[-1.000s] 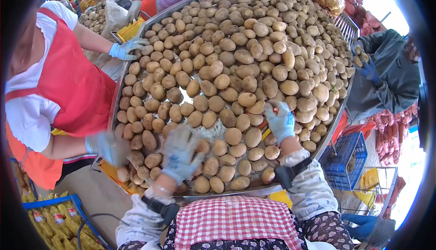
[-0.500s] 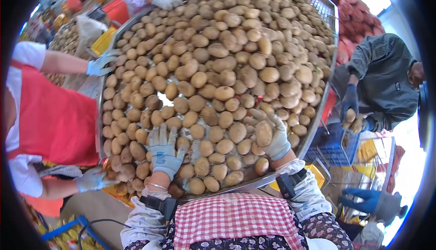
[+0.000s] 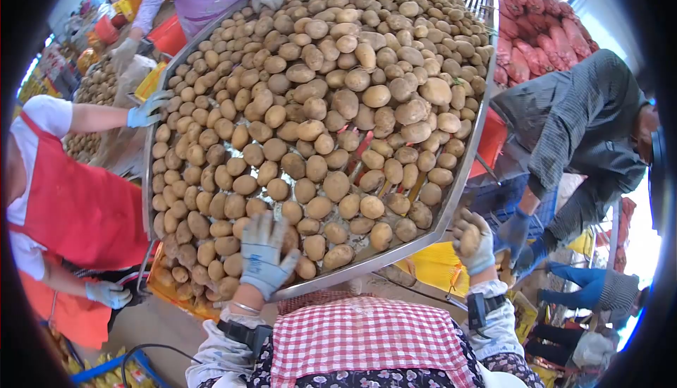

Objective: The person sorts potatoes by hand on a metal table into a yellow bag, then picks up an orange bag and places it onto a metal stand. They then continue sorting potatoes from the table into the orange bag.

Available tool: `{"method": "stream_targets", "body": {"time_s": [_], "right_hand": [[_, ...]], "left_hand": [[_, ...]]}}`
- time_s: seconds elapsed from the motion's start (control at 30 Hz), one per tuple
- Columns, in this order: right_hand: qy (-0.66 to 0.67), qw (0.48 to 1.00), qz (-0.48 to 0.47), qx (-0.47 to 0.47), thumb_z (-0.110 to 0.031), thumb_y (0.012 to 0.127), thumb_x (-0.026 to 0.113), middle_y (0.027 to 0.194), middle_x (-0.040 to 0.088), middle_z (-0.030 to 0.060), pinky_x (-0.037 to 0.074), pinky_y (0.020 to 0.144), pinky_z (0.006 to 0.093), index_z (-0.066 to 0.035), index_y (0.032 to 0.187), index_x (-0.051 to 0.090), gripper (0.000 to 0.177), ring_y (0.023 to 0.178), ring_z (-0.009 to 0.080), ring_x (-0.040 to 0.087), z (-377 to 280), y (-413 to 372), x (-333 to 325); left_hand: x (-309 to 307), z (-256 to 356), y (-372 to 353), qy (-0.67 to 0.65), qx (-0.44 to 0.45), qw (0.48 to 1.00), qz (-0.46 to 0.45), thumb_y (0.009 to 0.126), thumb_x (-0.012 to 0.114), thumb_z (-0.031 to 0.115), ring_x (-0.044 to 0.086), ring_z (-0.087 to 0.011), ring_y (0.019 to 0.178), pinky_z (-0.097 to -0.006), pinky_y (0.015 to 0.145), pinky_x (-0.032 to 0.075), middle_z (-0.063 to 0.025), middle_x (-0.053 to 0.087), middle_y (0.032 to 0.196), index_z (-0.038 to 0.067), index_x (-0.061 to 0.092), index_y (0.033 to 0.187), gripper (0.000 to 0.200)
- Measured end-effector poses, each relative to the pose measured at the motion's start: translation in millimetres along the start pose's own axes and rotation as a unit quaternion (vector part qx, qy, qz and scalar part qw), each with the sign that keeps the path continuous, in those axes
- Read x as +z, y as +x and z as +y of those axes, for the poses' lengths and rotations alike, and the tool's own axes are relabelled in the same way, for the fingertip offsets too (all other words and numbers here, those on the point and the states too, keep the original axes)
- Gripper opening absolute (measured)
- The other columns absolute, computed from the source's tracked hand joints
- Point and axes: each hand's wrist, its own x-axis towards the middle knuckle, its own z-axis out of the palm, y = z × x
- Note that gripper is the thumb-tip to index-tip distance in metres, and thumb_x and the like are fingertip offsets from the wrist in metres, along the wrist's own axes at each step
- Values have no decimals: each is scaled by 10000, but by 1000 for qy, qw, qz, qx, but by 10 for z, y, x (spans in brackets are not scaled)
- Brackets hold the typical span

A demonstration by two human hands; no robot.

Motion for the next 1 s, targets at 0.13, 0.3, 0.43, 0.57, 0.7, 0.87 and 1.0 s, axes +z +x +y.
{"method": "stream_targets", "body": {"time_s": [0.13,0.3,0.43,0.57,0.7,0.87,1.0], "right_hand": [[-76,989,124,-25,-291,881,560,680,547,3,436,434,341,-117,980,594,203,579,189,537,-210,-119,-1076],[-195,962,193,0,-312,873,573,854,599,58,502,642,431,-104,1048,590,273,742,244,585,-435,16,-2355],[-651,634,277,-311,-170,830,590,1105,604,146,421,925,415,-33,1100,606,304,1054,308,548,-305,-73,-1695],[-714,441,35,-542,-81,761,612,1049,642,176,456,918,426,-30,1093,625,336,1012,347,597,-46,49,-296],[-724,413,-150,-532,-114,714,673,986,657,148,461,864,411,-70,1130,615,422,969,329,608,567,447,936],[-852,314,-225,-354,-284,735,695,1242,526,186,449,908,446,-133,1244,507,564,1100,344,550,1391,980,1743],[-835,385,-234,-316,-208,717,734,1178,549,195,500,854,439,-130,1227,513,561,1030,363,584,1565,1288,1803]], "left_hand": [[218,40,-138,26,-36,999,-26,796,591,426,286,-392,1335,-527,1092,200,-183,332,1446,92,401,1391,708],[290,60,-166,39,-77,995,50,812,581,364,338,-379,1303,-490,1085,240,-187,377,1415,96,404,1389,661],[252,364,-334,20,-77,993,87,811,585,269,364,-409,1267,-513,1067,270,-210,406,1383,64,444,1346,591],[381,562,-438,-19,-86,992,93,803,595,256,340,-403,1290,-525,1071,255,-202,402,1392,71,444,1351,598],[310,648,-545,-16,-93,988,122,800,599,247,333,-395,1303,-524,1079,245,-190,408,1392,89,453,1349,590],[249,589,-768,-23,-119,981,149,796,616,268,373,-411,1270,-532,1061,276,-198,438,1356,63,500,1287,545],[267,545,-985,-31,-147,975,166,777,632,214,410,-403,1243,-527,1045,311,-194,470,1327,45,510,1265,530]]}}
